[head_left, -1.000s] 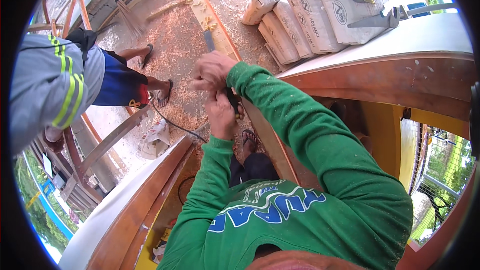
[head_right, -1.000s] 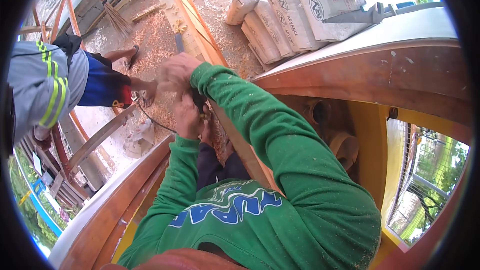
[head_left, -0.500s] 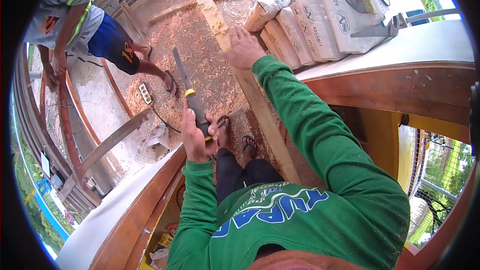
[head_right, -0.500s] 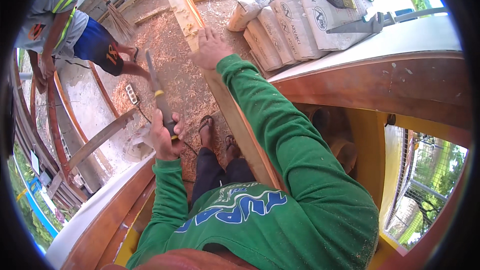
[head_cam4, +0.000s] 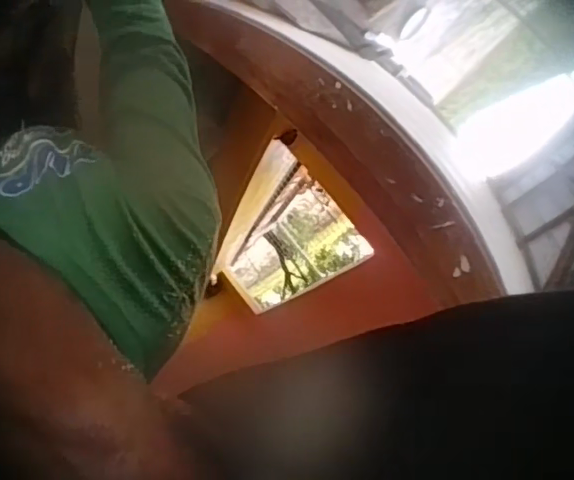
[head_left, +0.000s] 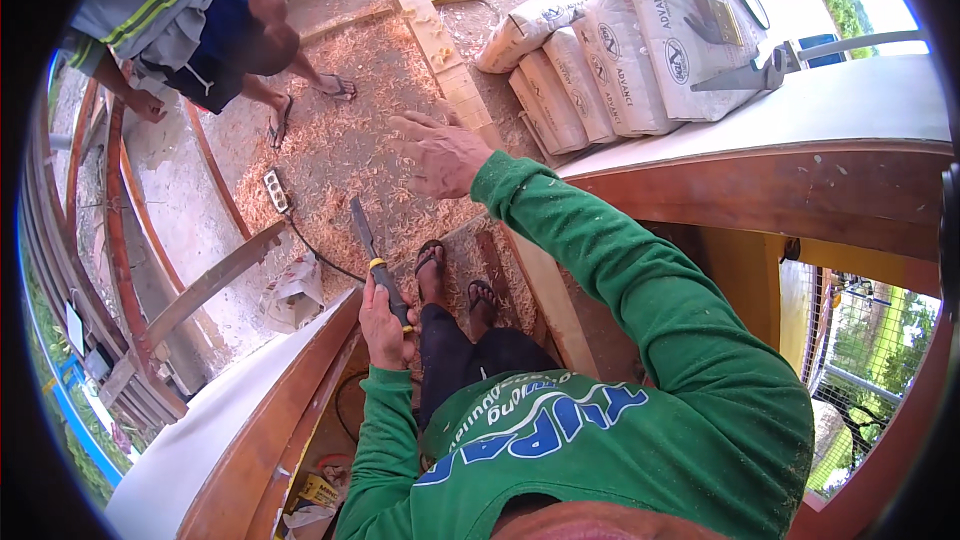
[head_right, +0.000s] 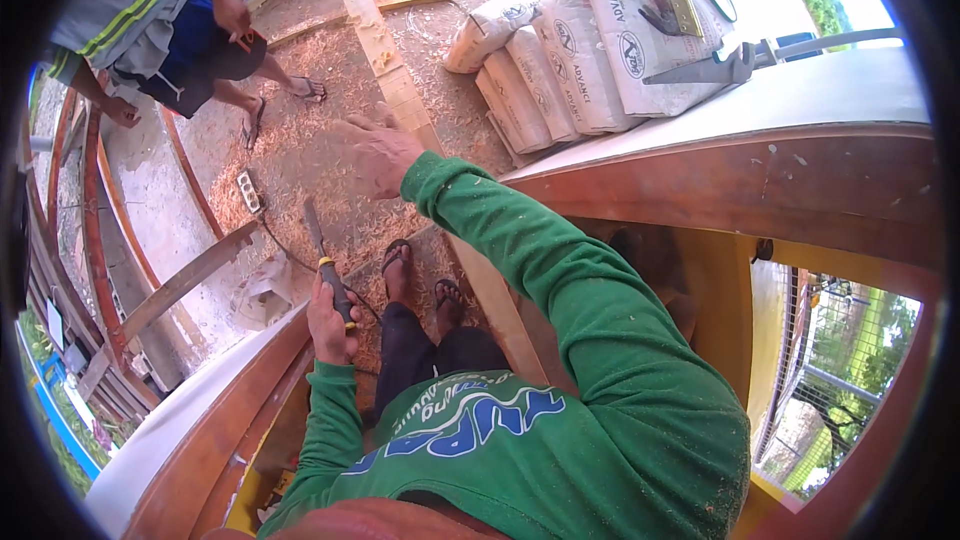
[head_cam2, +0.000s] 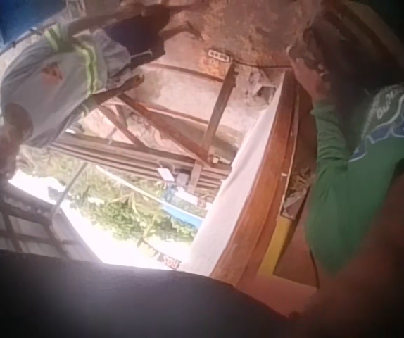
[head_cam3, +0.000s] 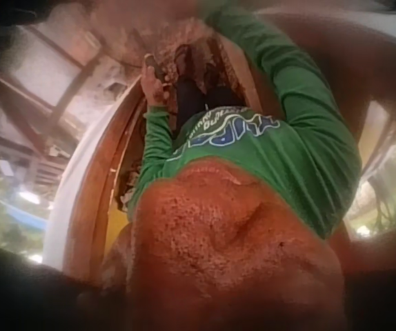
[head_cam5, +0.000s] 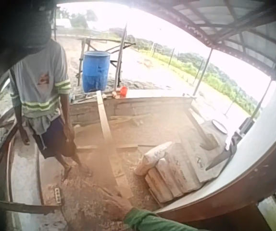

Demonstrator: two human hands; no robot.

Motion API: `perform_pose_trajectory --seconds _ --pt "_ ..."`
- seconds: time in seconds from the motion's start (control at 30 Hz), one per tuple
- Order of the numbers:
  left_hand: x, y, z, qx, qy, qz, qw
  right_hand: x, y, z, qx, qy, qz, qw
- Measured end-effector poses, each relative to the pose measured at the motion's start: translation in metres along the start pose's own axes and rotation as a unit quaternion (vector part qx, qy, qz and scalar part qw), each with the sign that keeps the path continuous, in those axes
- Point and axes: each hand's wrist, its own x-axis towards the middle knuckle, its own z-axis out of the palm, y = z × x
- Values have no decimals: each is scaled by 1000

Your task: The person uses a file on the edge of a wooden door, positions a metal hinge, and then uses a hammer and a chisel to carve a recess in a wooden post for the hinge installation.

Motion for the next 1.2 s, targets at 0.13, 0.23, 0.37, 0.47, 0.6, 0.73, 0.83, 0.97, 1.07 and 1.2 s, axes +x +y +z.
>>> perform_pose_trajectory --seconds 0.13,0.23,0.37,0.47,0.6,0.73,0.83,0.97,1.07,1.2 --pt "-2 -3 0 10 -5 25 1000 24 29 -4 -141 126 20 982" --pt "-1 -8 -2 -5 -33 -10 999 30 73 -7 -14 30 129 991" --pt "0 -13 -8 44 -20 -15 999 3 104 -26 4 23 273 962" --pt "1 -12 -8 81 -66 2 995 -36 77 -22 195 79 270 940" --pt "4 -8 2 118 -99 33 988 -77 6 20 122 146 226 956" --pt "9 -1 18 148 -168 87 971 -101 -9 33 179 153 340 911" --pt "9 8 24 143 -207 108 962 -107 5 22 173 103 370 907" --pt "-3 16 7 153 -181 133 962 -110 17 12 120 34 385 914" --pt "-14 20 -17 127 -160 132 970 -114 25 8 96 27 398 912" --pt "-19 25 -45 150 -135 100 974 -120 42 3 104 29 394 913"
